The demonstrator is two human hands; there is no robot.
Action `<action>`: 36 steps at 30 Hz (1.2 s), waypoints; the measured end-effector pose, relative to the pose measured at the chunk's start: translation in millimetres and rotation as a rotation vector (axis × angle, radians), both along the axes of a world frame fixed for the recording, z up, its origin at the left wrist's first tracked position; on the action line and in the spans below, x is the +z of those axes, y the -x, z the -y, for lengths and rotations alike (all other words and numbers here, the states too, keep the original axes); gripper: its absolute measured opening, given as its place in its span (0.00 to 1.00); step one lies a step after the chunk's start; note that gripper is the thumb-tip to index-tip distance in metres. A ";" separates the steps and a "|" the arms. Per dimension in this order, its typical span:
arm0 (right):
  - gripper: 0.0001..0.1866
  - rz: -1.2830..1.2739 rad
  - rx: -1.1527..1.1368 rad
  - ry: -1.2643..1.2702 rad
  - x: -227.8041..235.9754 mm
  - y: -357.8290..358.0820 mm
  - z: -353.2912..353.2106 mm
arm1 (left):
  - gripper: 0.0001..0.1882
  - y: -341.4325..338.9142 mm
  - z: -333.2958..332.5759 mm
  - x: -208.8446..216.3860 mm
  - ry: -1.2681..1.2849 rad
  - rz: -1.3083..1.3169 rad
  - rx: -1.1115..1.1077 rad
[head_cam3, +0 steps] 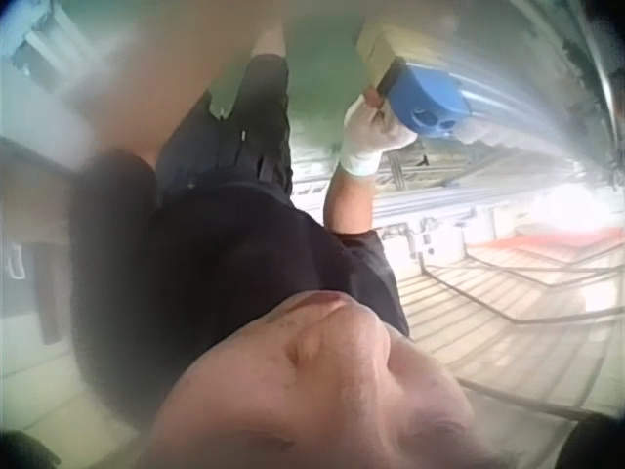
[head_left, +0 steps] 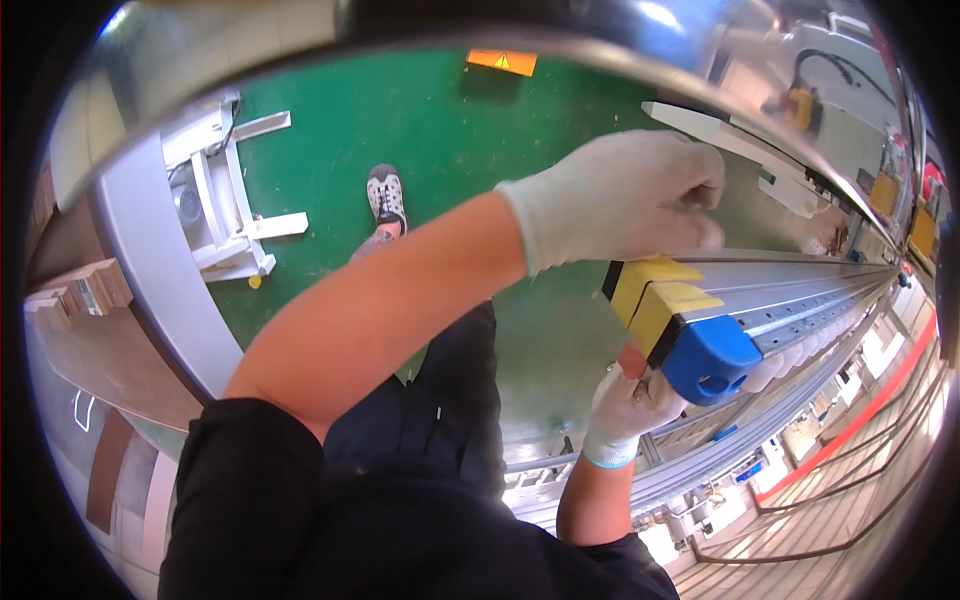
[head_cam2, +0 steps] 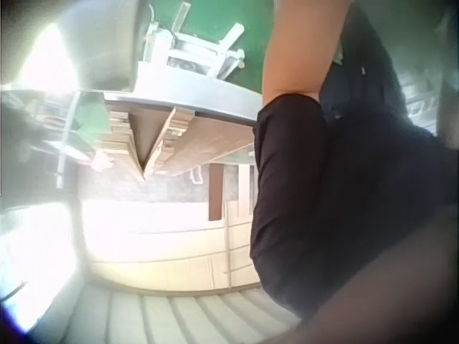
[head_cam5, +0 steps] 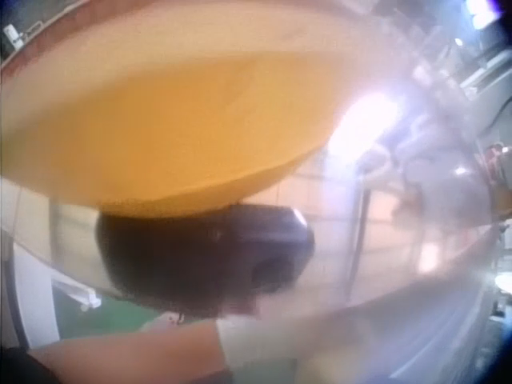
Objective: The person applies yellow adhesive tape to a roller on a machine by hand. The person then picks up wood planks from a stack and feeds them into the edge-banding machine one at a time.
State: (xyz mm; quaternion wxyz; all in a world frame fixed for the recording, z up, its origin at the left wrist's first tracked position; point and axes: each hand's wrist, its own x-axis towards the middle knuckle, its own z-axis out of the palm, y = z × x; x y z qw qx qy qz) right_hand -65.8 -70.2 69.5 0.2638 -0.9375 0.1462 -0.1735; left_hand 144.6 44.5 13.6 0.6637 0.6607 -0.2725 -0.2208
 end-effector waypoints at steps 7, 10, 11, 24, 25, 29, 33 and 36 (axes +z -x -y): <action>0.38 -0.165 -0.011 -0.269 -3.1 13.4 13.4 | 0.23 50.4 -45.9 21.1 0.187 -0.121 -0.048; 0.34 -0.145 -0.050 -0.715 0.4 23.9 17.7 | 0.31 45.5 -39.6 27.2 0.144 -0.015 -0.154; 0.32 -0.100 -0.078 -0.904 2.2 24.1 17.7 | 0.33 40.4 -35.1 26.8 0.123 0.001 -0.194; 0.21 -0.183 0.246 -0.113 12.3 -12.1 40.4 | 0.32 84.4 -53.5 49.8 -0.218 0.044 0.090; 0.19 -0.160 0.306 -0.077 11.1 -7.3 49.5 | 0.36 94.3 -56.2 49.5 -0.267 0.092 0.074; 0.16 0.137 0.319 -0.114 -2.4 -11.2 58.0 | 0.38 112.8 -46.4 50.9 -0.395 0.153 0.118; 0.14 0.118 0.297 -0.150 -3.6 -11.0 66.8 | 0.23 111.2 -38.4 57.4 -0.552 0.096 0.257; 0.15 0.100 0.242 -0.196 -3.1 -9.3 71.8 | 0.18 112.3 -20.1 50.6 -0.310 0.139 0.306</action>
